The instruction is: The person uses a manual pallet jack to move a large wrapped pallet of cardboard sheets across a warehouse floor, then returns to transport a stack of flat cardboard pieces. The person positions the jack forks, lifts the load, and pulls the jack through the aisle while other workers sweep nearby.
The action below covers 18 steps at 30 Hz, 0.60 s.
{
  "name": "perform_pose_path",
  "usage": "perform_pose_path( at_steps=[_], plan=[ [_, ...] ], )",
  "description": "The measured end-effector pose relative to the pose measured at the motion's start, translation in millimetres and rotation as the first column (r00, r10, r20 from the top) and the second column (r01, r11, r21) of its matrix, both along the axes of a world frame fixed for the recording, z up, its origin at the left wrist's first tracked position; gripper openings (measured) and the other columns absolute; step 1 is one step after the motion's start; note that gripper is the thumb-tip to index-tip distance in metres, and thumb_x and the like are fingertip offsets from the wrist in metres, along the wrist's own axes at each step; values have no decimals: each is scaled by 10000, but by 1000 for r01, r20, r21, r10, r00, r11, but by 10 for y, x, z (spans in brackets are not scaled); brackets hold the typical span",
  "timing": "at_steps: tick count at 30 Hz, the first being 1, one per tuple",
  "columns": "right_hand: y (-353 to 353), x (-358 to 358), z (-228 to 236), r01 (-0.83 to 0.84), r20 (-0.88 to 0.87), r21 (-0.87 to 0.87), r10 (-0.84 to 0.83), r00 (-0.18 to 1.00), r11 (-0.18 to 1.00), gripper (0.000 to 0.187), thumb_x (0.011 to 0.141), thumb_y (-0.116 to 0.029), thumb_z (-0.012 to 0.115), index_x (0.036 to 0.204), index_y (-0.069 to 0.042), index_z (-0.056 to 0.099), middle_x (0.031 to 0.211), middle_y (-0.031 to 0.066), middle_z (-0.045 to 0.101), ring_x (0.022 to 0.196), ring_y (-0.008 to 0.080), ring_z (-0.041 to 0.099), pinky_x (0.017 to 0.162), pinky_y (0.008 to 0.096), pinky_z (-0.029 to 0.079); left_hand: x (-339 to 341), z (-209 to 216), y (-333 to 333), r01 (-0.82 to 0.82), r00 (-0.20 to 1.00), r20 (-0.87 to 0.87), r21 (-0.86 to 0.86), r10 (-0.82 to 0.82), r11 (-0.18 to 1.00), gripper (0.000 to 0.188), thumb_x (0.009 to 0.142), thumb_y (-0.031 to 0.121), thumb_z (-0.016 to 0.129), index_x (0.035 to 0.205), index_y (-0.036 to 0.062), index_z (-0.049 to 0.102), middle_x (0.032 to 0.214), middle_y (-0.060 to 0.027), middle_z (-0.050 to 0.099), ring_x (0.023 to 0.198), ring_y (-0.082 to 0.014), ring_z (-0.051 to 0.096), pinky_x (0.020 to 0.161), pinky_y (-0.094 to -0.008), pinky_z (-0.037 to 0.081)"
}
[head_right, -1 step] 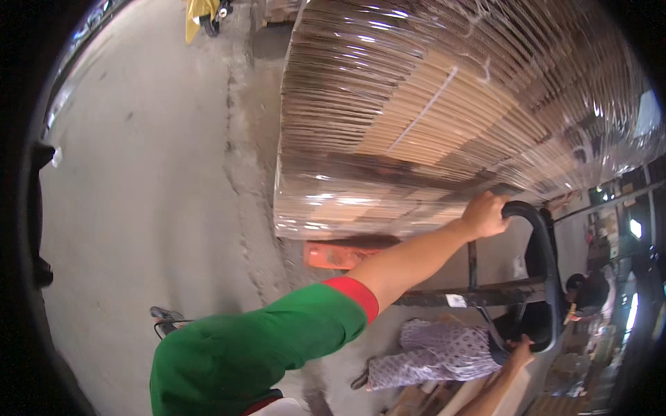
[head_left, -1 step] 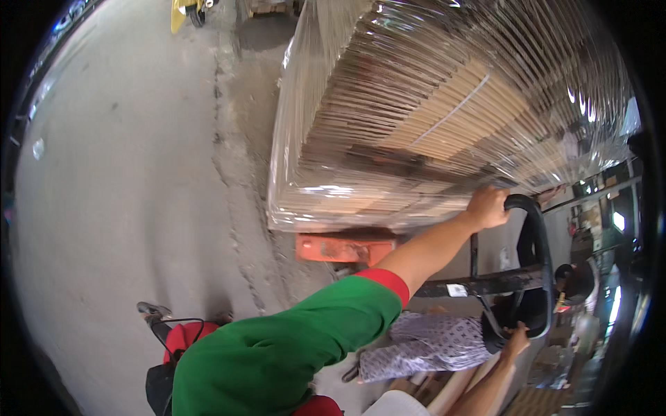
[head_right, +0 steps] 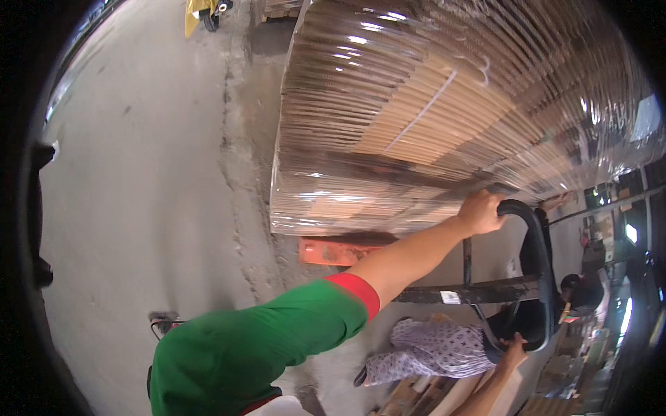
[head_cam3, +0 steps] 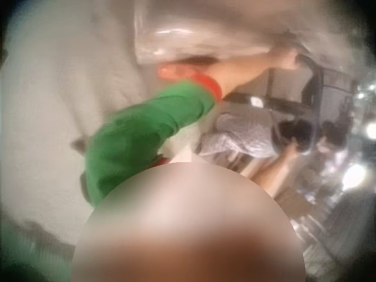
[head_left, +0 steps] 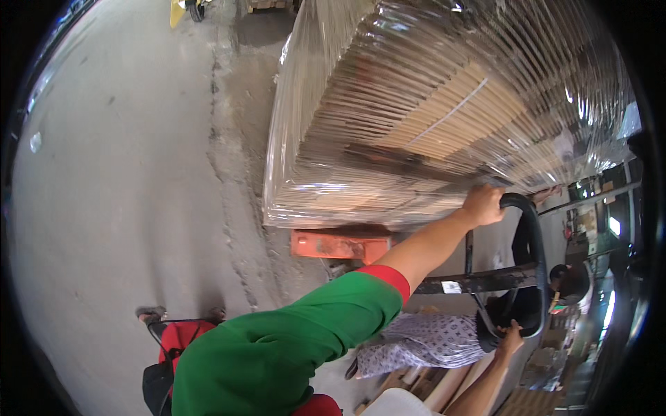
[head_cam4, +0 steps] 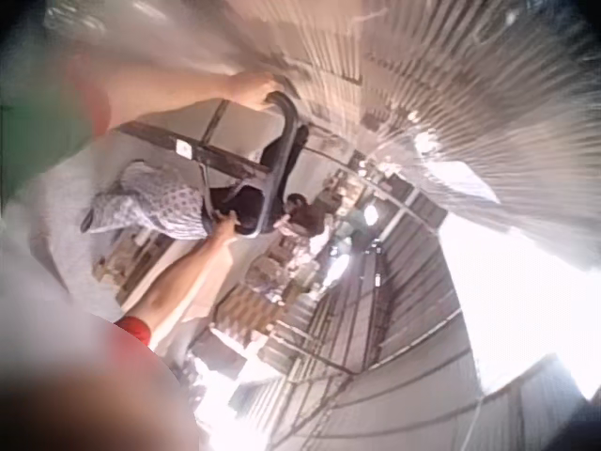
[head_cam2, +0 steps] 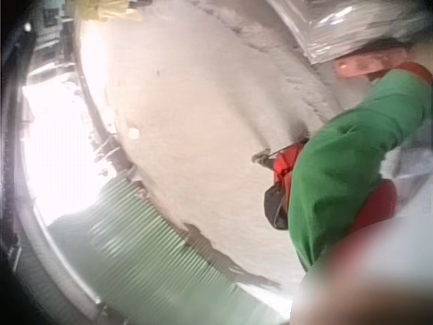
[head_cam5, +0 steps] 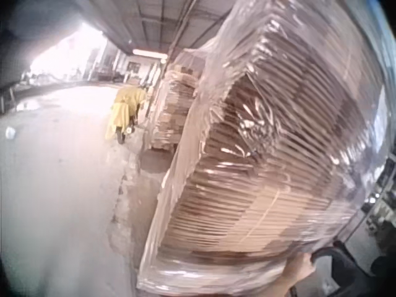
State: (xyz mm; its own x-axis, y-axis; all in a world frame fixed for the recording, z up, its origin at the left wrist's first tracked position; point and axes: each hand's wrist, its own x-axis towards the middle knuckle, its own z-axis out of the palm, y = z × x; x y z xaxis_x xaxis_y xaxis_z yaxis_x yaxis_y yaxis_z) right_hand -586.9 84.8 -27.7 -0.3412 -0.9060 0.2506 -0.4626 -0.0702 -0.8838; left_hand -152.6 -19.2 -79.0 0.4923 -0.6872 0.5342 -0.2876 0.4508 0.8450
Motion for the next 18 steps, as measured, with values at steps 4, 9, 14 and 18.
perform_pose_path(
  at_steps=[4,9,14,18],
  plan=[
    [214,320,163,136,113,216,-163,980,967,159,881,-105,689,784,-85,566,596,33,506,508,162,551,532,368,561,135,13,319,144,988,36,125,-149,982,262,709,233,747,872,50,656,774,-217,672,763,-410,665,725,-509,534],
    [-194,120,-36,108,174,219,-147,974,970,148,880,-85,668,800,-90,545,584,29,491,477,165,522,498,358,529,91,-89,501,-27,999,41,17,26,999,269,712,225,738,903,55,654,709,-171,661,713,-410,651,671,-513,522],
    [-308,183,-86,68,147,249,-107,983,966,136,880,-90,661,804,-84,547,567,27,482,485,167,530,474,348,518,122,-54,646,-26,1000,4,22,26,999,279,705,229,730,905,54,646,727,-193,656,740,-422,652,698,-523,521],
    [-372,251,-16,78,117,226,-106,987,971,153,864,-50,664,791,-54,529,563,40,488,475,179,553,450,368,545,104,-17,723,-75,996,55,63,71,995,295,717,257,724,915,54,644,784,-221,672,786,-427,658,730,-530,517]
  ],
)
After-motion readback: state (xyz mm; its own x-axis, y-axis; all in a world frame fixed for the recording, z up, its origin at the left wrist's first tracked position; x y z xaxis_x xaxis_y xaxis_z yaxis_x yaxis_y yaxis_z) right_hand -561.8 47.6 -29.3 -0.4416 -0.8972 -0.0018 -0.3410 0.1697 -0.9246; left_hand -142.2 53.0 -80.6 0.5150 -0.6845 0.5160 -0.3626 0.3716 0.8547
